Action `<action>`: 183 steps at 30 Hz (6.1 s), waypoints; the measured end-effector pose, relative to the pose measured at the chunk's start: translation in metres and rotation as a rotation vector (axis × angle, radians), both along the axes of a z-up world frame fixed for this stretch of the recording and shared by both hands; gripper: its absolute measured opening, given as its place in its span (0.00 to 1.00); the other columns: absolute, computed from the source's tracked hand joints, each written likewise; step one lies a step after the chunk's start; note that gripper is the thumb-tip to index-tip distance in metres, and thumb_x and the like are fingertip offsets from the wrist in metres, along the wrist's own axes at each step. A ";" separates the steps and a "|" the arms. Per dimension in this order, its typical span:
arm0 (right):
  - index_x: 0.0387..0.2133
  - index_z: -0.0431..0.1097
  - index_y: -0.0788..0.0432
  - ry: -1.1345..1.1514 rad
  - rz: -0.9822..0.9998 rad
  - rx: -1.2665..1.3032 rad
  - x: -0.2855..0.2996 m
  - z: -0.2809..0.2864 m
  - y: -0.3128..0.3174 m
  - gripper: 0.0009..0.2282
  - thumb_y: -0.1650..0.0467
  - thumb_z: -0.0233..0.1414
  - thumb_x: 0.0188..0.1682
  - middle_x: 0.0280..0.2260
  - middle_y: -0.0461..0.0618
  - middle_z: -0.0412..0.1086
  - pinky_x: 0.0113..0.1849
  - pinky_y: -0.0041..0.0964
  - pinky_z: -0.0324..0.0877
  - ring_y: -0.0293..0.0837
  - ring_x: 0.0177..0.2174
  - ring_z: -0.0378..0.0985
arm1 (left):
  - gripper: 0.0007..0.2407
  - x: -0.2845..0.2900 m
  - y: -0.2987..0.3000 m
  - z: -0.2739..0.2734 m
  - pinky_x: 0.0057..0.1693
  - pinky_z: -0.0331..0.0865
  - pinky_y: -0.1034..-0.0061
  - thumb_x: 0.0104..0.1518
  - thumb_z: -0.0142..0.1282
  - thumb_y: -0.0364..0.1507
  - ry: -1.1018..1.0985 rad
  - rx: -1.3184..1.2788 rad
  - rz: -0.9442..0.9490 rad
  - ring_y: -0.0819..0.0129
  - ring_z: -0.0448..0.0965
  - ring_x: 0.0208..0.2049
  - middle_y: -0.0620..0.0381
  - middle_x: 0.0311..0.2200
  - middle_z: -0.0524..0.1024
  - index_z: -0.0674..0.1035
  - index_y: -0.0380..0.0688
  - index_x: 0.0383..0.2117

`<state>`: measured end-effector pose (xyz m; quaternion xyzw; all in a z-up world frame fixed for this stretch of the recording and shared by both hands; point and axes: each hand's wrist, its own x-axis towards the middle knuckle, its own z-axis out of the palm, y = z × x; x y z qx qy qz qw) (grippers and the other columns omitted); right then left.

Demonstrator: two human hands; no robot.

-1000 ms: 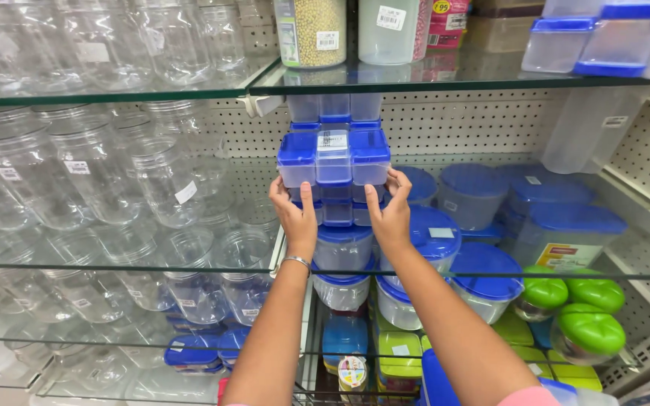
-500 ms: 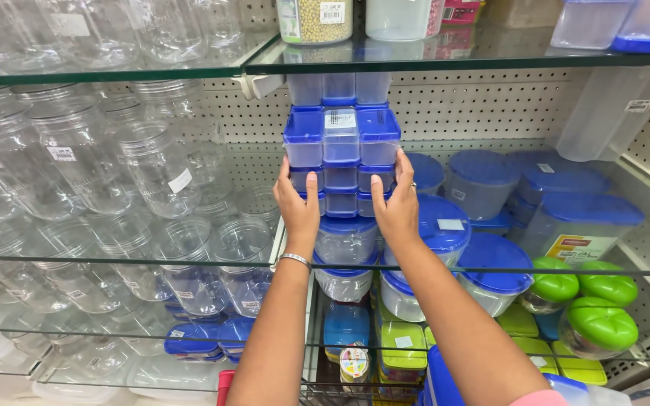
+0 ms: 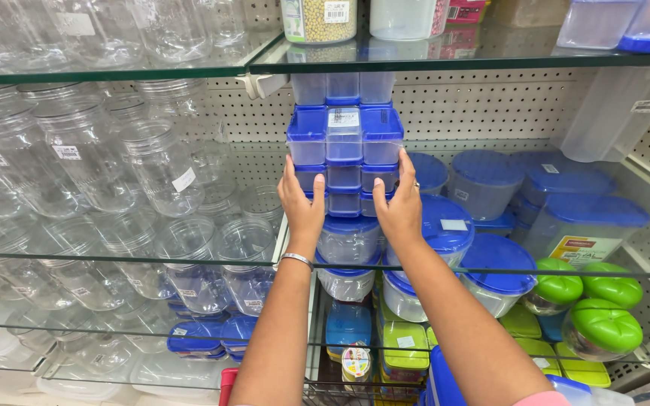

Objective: Wipe down plastic storage containers in a retail store and arrange them on the shelf.

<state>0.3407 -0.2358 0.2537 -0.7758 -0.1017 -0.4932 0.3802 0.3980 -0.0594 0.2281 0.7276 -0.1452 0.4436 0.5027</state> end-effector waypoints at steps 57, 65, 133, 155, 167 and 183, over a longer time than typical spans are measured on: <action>0.60 0.61 0.63 1.377 -0.320 -0.029 -0.479 -0.517 0.052 0.34 0.63 0.63 0.40 0.51 0.65 0.71 0.54 0.51 0.64 0.59 0.50 0.75 | 0.57 -0.438 0.001 -0.488 0.72 0.38 0.48 0.46 0.70 0.43 1.236 1.511 -0.476 0.45 0.39 0.72 0.39 0.73 0.37 0.31 0.50 0.74; 0.41 0.75 0.65 1.298 0.036 0.733 -0.497 -0.417 0.062 0.17 0.60 0.54 0.54 0.29 0.49 0.71 0.36 0.35 0.66 0.41 0.31 0.70 | 0.42 -0.447 -0.010 -0.532 0.70 0.43 0.38 0.53 0.61 0.49 1.308 1.351 -0.352 0.41 0.49 0.69 0.41 0.68 0.52 0.54 0.44 0.71; 0.56 0.73 0.49 0.734 0.100 -0.055 -0.428 -0.195 0.062 0.19 0.63 0.57 0.51 0.25 0.49 0.67 0.29 0.43 0.68 0.47 0.26 0.71 | 0.32 -0.483 0.036 -0.274 0.62 0.72 0.65 0.58 0.42 0.53 1.122 -1.068 -1.026 0.63 0.76 0.58 0.52 0.60 0.70 0.63 0.48 0.65; 0.61 0.66 0.59 0.765 0.670 0.337 -0.441 -0.240 0.045 0.23 0.77 0.48 0.49 0.47 0.51 0.67 0.50 0.32 0.62 0.42 0.48 0.69 | 0.29 -0.456 0.082 -0.340 0.53 0.76 0.61 0.61 0.39 0.52 1.067 -1.414 -0.717 0.55 0.81 0.48 0.44 0.51 0.78 0.73 0.41 0.57; 0.57 0.72 0.47 0.751 0.326 0.138 -0.389 -0.220 0.050 0.18 0.68 0.55 0.52 0.30 0.45 0.64 0.35 0.33 0.66 0.40 0.31 0.66 | 0.23 -0.475 0.066 -0.323 0.50 0.78 0.63 0.54 0.55 0.39 1.245 -1.357 -0.920 0.57 0.83 0.42 0.46 0.44 0.81 0.76 0.38 0.53; 0.56 0.73 0.55 0.743 0.700 0.007 -0.443 -0.207 0.058 0.17 0.70 0.55 0.52 0.30 0.47 0.65 0.33 0.32 0.66 0.39 0.29 0.68 | 0.26 -0.453 0.062 -0.337 0.56 0.74 0.66 0.58 0.50 0.48 1.230 -1.130 -0.823 0.62 0.80 0.50 0.52 0.51 0.78 0.72 0.46 0.59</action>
